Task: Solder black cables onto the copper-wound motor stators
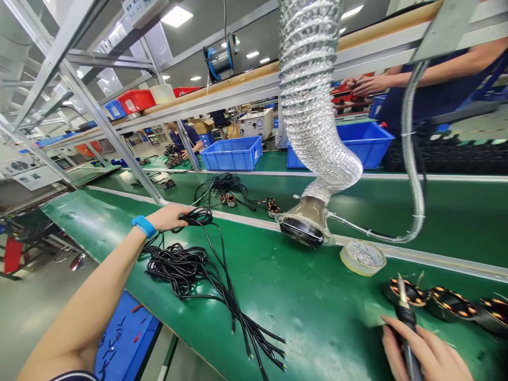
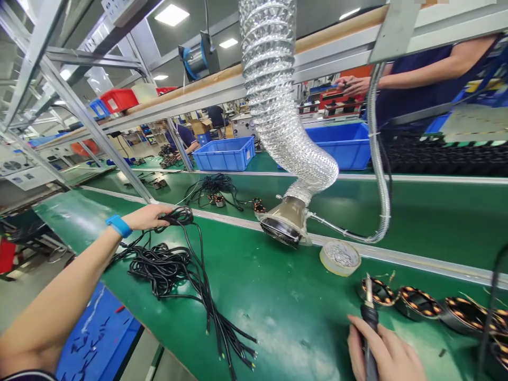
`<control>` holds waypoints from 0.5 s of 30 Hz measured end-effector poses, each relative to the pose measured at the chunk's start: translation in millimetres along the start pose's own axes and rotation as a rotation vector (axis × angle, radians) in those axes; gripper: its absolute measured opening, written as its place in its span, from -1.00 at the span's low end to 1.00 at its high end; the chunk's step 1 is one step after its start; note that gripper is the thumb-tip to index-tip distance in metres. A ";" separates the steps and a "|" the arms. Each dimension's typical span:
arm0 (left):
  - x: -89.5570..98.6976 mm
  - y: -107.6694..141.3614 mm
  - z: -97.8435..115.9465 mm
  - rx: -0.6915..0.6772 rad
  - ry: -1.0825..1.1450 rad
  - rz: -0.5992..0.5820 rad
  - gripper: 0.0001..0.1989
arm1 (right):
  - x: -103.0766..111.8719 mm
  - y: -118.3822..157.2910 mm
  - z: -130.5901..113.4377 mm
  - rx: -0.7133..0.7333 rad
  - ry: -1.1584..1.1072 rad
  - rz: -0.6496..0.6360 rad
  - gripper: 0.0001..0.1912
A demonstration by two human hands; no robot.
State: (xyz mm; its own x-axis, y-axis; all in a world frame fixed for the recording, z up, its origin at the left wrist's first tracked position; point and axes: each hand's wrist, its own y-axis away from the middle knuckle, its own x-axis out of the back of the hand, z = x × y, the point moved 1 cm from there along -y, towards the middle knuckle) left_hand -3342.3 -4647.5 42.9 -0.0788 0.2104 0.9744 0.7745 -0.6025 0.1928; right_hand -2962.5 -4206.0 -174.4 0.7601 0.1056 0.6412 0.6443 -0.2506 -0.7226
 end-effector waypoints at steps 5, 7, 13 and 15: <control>-35.7 -45.4 41.0 0.033 -0.100 0.001 -0.73 | 13.2 -6.7 -16.7 0.067 0.063 -0.012 -0.72; -53.4 -50.5 61.8 0.040 -0.137 0.017 -0.72 | 14.5 -6.5 -18.1 0.067 0.057 -0.009 -0.74; -87.3 -11.3 130.1 -0.239 -0.141 -0.054 -0.67 | 14.5 -3.1 -19.0 0.056 0.034 0.000 -0.77; -98.2 5.3 154.4 -0.431 -0.128 -0.123 -0.66 | 13.9 -2.0 -18.4 0.042 0.022 -0.006 -0.76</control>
State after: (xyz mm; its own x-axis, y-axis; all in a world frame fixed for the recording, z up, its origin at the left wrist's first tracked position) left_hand -3233.6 -4552.5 -69.6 -0.0547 0.3778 0.9243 0.4306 -0.8262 0.3632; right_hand -2954.8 -4221.7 -159.3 0.7547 0.0851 0.6505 0.6518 -0.2097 -0.7288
